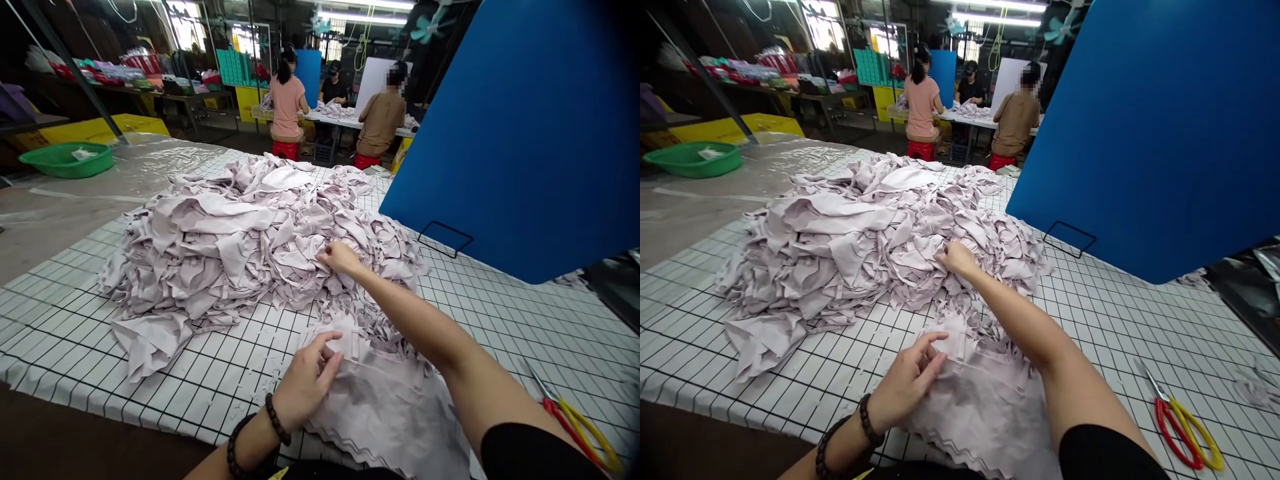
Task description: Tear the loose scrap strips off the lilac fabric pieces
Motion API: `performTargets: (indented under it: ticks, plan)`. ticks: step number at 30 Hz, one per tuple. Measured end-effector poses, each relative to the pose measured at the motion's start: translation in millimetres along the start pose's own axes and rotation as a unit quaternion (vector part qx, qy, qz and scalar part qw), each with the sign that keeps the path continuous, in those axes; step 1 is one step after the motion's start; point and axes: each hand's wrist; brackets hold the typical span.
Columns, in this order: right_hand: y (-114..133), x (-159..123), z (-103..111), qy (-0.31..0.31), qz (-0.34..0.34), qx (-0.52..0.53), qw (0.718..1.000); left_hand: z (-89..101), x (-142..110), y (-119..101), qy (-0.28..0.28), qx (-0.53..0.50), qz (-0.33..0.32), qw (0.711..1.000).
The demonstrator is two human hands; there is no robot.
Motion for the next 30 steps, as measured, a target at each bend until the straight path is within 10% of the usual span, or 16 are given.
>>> performTargets:
  ticks: [5, 10, 18, 30]
  plan:
    - [6, 2, 18, 0.039, 0.029, 0.111, 0.993, 41.2, 29, 14, -0.102, 0.044, -0.012, 0.994]
    - [-11, -27, 72, 0.096, 0.008, 0.433, 0.896, 66.1, 109, 49, -0.237, 0.219, -0.132, 0.937]
    - [-75, -39, 123, 0.014, -0.048, 0.588, 0.807, 69.2, 192, 70, -0.091, 0.245, -0.107, 0.959]
    - [-126, -40, 109, -0.091, -0.133, 0.362, 0.918, 89.8, 155, 75, -0.062, 0.117, -0.02, 0.991]
Point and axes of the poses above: each hand's wrist, its own x-axis towards the middle knuckle, its own z-axis out of the back of the hand, y = z × x, and after that the axes turned 9 degrees about -z, right-handed
